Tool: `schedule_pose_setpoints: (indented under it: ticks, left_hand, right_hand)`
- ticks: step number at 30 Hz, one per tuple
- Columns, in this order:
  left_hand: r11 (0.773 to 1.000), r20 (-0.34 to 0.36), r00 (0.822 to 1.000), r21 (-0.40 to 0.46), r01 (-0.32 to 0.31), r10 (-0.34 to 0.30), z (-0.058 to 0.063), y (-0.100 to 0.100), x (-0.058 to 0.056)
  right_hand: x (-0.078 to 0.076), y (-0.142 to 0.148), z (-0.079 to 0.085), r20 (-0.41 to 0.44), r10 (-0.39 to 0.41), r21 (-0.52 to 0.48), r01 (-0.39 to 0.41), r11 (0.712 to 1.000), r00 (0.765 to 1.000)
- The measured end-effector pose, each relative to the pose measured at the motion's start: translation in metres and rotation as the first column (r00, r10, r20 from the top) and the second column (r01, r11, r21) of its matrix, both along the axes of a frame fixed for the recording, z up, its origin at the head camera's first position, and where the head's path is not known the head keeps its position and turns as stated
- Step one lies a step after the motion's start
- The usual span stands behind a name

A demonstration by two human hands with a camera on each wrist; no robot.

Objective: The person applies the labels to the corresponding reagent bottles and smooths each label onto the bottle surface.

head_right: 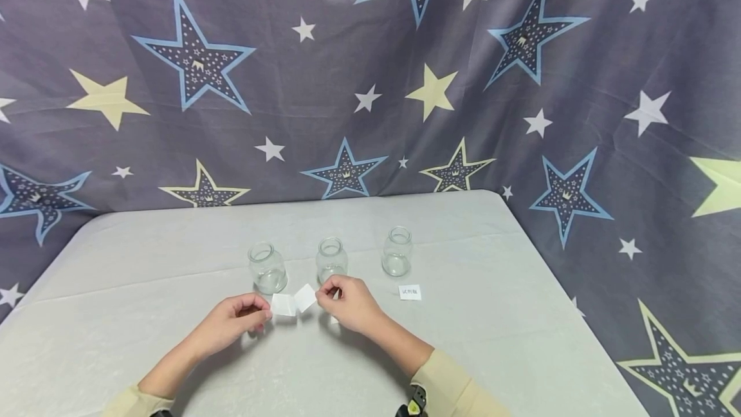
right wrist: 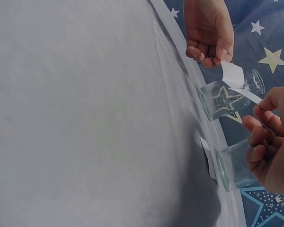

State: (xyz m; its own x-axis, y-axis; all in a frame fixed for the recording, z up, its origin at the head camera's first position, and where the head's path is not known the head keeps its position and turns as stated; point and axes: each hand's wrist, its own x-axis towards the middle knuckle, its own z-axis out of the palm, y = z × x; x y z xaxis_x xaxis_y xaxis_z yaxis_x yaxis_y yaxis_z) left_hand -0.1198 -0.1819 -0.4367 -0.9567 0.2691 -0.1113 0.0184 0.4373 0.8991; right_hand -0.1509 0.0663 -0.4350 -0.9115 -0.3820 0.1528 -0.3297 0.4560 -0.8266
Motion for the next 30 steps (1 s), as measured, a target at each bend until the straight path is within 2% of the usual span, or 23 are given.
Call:
schedule_pose_setpoints:
  ticks: [15, 19, 24, 30]
  left_hand:
    - [1.0, 0.019, 1.0, -0.028, -0.006, 0.006, -0.0043, -0.0014, 0.0016]
    - [0.999, 0.016, 1.0, -0.051, 0.017, -0.016, -0.005, -0.0029, 0.0017]
    - [0.994, 0.008, 0.999, -0.1, 0.034, -0.034, -0.0048, -0.0051, 0.0026]
    - [0.983, 0.013, 1.0, -0.182, -0.011, 0.014, -0.0032, -0.0058, 0.0054]
  right_hand:
    - [-0.0003, 0.0031, 0.003, 0.006, -0.032, -0.004, 0.032, 0.999, 0.999]
    - [-0.0008, 0.004, 0.0006, -0.001, -0.041, 0.005, 0.041, 0.999, 0.999]
    - [-0.0005, 0.0044, 0.0002, 0.003, -0.039, 0.001, 0.039, 0.999, 0.999]
    - [-0.0012, 0.0035, -0.0003, 0.006, -0.03, -0.003, 0.03, 1.0, 1.0]
